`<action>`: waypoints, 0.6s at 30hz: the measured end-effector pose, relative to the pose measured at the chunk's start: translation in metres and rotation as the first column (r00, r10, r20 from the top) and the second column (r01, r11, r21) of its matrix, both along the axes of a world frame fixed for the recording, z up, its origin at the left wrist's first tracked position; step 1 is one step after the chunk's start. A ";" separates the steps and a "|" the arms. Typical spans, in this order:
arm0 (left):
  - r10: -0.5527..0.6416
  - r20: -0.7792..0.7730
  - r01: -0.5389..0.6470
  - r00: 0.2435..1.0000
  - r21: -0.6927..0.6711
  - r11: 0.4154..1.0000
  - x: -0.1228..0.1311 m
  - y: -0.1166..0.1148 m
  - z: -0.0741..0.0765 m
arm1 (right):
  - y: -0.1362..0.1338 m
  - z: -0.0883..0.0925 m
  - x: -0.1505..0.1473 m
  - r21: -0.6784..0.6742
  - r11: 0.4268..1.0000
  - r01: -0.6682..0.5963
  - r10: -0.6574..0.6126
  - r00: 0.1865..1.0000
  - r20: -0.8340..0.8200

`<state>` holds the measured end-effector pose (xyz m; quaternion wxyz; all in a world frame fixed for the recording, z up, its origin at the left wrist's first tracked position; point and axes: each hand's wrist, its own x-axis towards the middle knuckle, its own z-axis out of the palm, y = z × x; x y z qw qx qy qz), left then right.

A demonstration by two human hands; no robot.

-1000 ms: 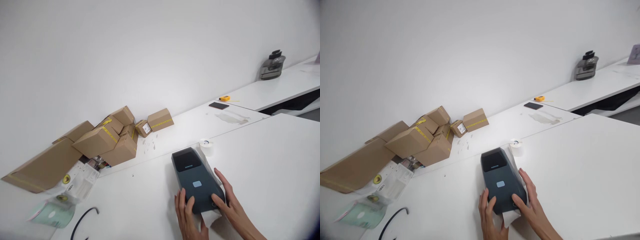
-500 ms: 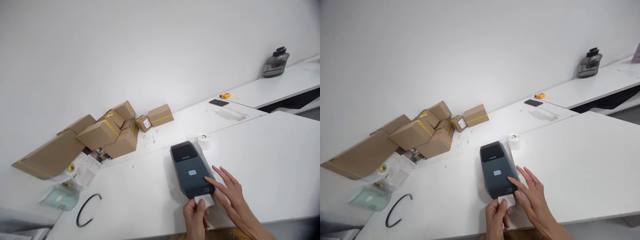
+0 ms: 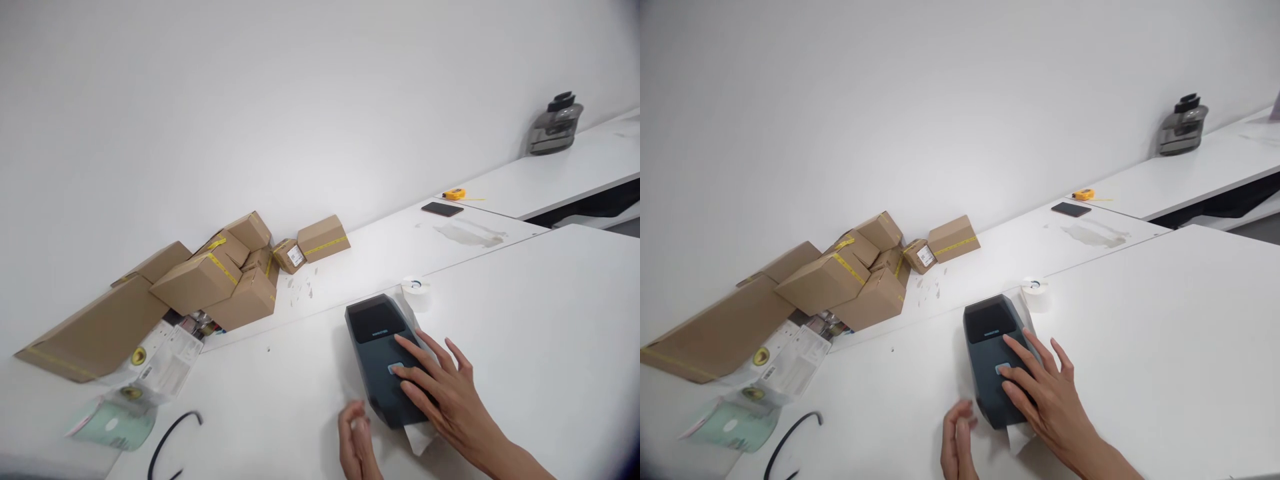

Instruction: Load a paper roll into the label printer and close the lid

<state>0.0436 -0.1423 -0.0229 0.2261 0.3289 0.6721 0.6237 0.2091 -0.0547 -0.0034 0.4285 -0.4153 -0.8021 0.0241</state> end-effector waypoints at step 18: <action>-0.088 -0.045 0.095 0.995 0.162 0.982 -0.014 0.087 0.081 | 0.060 0.060 -0.006 -0.209 0.946 -0.250 0.122 0.867 -0.483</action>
